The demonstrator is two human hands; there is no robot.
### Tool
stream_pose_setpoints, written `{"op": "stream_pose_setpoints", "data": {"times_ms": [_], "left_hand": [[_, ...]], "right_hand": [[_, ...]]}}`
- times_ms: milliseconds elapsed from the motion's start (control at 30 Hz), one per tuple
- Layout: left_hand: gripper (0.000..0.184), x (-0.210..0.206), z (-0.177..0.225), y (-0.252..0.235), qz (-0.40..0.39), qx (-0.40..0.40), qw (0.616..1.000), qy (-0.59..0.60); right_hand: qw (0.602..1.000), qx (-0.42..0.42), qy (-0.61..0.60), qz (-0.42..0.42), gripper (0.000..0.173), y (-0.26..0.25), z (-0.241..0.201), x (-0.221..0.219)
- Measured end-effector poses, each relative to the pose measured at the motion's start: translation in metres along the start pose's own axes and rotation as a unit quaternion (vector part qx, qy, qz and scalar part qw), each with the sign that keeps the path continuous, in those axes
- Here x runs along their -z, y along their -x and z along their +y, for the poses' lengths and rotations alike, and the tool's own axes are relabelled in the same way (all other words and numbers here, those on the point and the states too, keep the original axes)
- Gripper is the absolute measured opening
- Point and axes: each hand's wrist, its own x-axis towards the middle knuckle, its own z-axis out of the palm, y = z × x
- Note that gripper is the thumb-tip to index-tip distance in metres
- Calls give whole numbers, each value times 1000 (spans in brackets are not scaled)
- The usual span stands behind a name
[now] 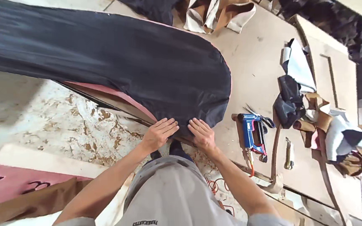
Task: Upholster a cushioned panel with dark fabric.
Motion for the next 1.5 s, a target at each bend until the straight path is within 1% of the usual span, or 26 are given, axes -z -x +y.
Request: {"op": "stream_pose_setpoints", "data": {"times_ms": [67,133,167,200,267,300,367,433,467,533,567,600,667,700,800,833,867,967,1033,1100,1133,1200,1333,1400,1433,1500], "left_hand": [[36,4,2,-2,-19,2,1000,-16],[51,19,13,-15,-54,45,998,-1],[55,30,19,-29,-73,79,994,9],[54,37,24,-47,-82,108,991,10],[41,31,28,-78,-74,130,989,-12],[36,23,27,-88,-87,128,988,-14],[34,9,22,-93,-123,104,987,-4],[38,2,18,-88,-124,78,989,-9],[37,2,17,-83,-121,69,990,-10],[33,5,14,-80,-118,64,991,1],[31,7,10,-82,-124,63,990,10],[30,9,7,-85,-131,61,989,15],[28,14,3,-95,-136,42,990,-2],[26,17,3,-100,-119,27,992,-26],[22,37,8,-115,-31,-34,994,-96],[22,41,10,-116,-15,-57,993,-104],[21,40,11,-111,-10,-75,992,-105],[19,13,8,-83,-26,-86,992,-91],[20,2,4,-75,-13,-68,994,-81],[19,0,6,-72,-15,-52,996,-68],[18,0,5,-73,-14,-52,997,-63],[17,-1,1,-74,-3,-56,997,-55],[20,1,-2,-72,-10,-48,998,-36],[30,4,-3,-72,-30,-41,998,-31],[31,5,-3,-72,-40,-46,998,-30],[26,4,-5,-73,-49,-65,996,-36]], "right_hand": [[1000,10,20,-1,30,0,2,-1],[999,15,29,-27,31,1,1,3],[998,16,23,-61,35,0,0,9],[995,14,6,-104,40,-2,0,17],[983,1,-49,-176,45,-15,1,39],[976,-13,-77,-202,43,-28,4,50],[969,-26,-108,-219,31,-60,18,67],[963,11,-100,-251,21,-83,38,72],[956,38,-91,-276,22,-89,46,71],[939,82,-72,-325,35,-95,59,65],[933,91,-66,-341,39,-95,65,61],[932,96,-65,-345,39,-94,70,56],[934,92,-78,-335,32,-93,77,53],[943,88,-83,-309,27,-94,78,55],[985,83,-52,-142,19,-98,70,69],[989,98,-39,-104,16,-96,65,72],[989,119,-28,-89,15,-89,61,70],[982,158,-14,-102,16,-64,58,51],[981,139,1,-135,17,-65,56,49],[974,100,14,-200,17,-69,46,55],[973,87,16,-214,18,-73,43,56],[977,70,7,-200,23,-75,40,53],[990,96,-23,-102,15,-60,44,33],[989,113,-31,-85,16,-54,45,29],[989,117,-35,-82,17,-52,46,29],[989,119,-36,-78,17,-50,45,29]]}}
